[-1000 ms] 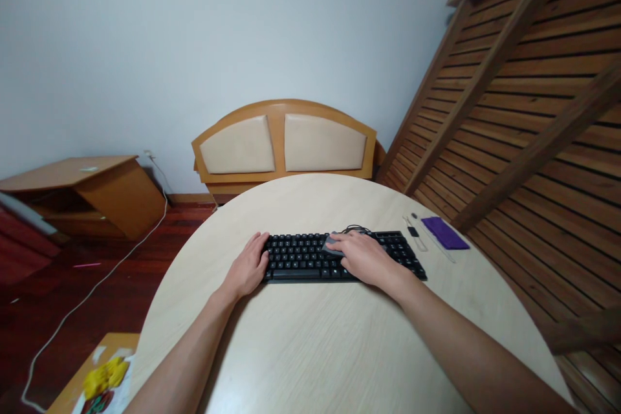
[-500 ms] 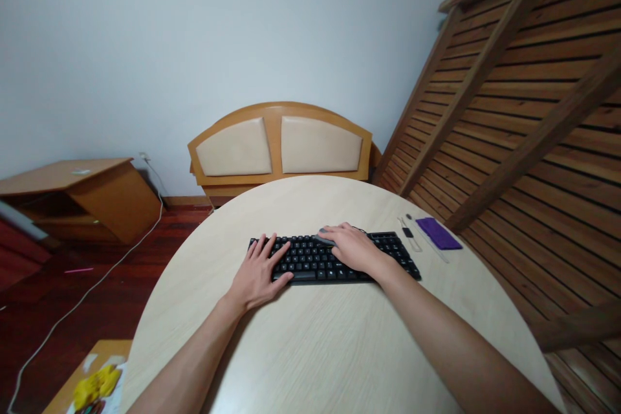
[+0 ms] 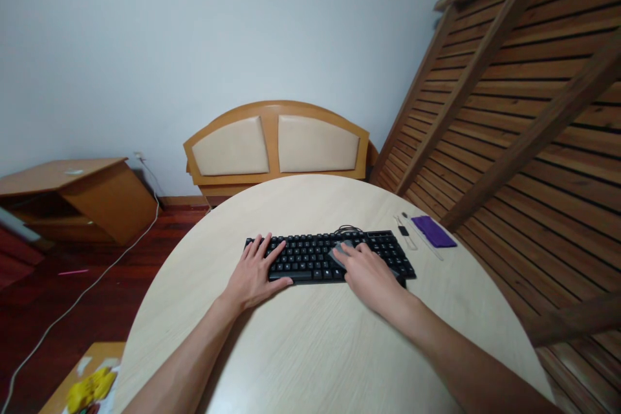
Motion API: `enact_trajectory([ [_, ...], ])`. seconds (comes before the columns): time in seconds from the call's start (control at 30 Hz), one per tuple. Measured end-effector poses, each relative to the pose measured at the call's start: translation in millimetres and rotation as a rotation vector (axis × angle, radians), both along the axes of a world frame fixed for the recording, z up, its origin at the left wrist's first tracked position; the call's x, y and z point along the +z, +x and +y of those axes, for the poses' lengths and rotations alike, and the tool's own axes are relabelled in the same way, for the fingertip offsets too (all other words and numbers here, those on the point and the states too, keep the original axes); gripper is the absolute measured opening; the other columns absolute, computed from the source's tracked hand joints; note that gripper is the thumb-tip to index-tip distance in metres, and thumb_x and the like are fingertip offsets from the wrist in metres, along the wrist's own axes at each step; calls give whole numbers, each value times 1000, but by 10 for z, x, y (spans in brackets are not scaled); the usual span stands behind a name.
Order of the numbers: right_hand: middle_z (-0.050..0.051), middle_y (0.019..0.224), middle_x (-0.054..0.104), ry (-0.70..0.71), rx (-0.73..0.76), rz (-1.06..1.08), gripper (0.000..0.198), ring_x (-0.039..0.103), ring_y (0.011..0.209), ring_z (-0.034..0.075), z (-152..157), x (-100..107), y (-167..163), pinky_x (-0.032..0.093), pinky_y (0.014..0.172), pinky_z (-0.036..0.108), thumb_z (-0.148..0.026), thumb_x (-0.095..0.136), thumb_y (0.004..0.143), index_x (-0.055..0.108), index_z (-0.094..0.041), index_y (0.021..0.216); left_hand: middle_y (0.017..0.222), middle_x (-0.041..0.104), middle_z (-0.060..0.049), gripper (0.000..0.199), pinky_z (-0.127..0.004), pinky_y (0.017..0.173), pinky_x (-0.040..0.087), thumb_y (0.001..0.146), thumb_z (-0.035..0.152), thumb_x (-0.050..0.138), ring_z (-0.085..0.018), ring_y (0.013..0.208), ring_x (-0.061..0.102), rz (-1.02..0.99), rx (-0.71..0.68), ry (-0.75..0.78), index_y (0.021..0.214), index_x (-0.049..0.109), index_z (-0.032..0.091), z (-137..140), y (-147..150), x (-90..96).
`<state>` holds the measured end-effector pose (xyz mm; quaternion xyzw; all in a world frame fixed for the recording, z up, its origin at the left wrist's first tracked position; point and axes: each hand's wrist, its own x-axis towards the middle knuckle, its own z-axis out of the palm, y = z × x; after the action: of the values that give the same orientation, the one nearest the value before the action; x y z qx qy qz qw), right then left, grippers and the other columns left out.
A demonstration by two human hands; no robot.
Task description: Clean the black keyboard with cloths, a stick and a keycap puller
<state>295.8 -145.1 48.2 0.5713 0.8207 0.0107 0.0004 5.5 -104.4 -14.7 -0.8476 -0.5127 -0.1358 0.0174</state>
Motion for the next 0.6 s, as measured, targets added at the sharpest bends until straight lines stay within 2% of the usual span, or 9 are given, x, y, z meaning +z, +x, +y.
enact_trajectory([
  [0.1, 12, 139, 62, -26, 12, -15, 56, 60, 106, 32, -170, -19, 40, 50, 81, 40, -1, 47, 83, 64, -20, 133, 164, 33, -8, 86, -62, 118, 28, 85, 77, 54, -44, 149, 27, -6, -10, 5, 156, 36, 33, -4, 0, 0],
  [0.2, 12, 129, 68, -72, 36, 45, 49, 61, 104, 31, -207, 55, 82, 50, 87, 41, -3, 50, 81, 69, -19, 123, 163, 34, -9, 85, -63, 117, 28, 85, 76, 55, -44, 148, 28, -18, -17, 1, 156, 38, 33, -10, 0, 19],
  [0.37, 10, 141, 61, 55, 62, 205, 54, 57, 116, 29, 95, 159, 13, 46, 99, 40, -7, 50, 83, 62, -17, 135, 163, 34, -9, 85, -63, 117, 27, 85, 75, 56, -44, 149, 26, -21, -18, -9, 156, 37, 32, -17, 2, 41],
  [0.5, 10, 150, 53, 85, 97, 213, 58, 51, 126, 28, 396, 40, -105, 41, 106, 41, -7, 50, 84, 59, -19, 140, 164, 33, -9, 86, -62, 118, 27, 84, 74, 57, -43, 149, 26, -26, -28, 7, 157, 36, 33, -11, -5, 16],
  [0.6, 9, 151, 52, 55, 111, 191, 59, 51, 126, 28, 455, -56, -133, 42, 106, 43, -7, 50, 84, 58, -20, 142, 163, 34, -9, 86, -62, 118, 27, 84, 74, 58, -43, 150, 26, -32, -17, 21, 156, 38, 32, -7, -6, -1],
])
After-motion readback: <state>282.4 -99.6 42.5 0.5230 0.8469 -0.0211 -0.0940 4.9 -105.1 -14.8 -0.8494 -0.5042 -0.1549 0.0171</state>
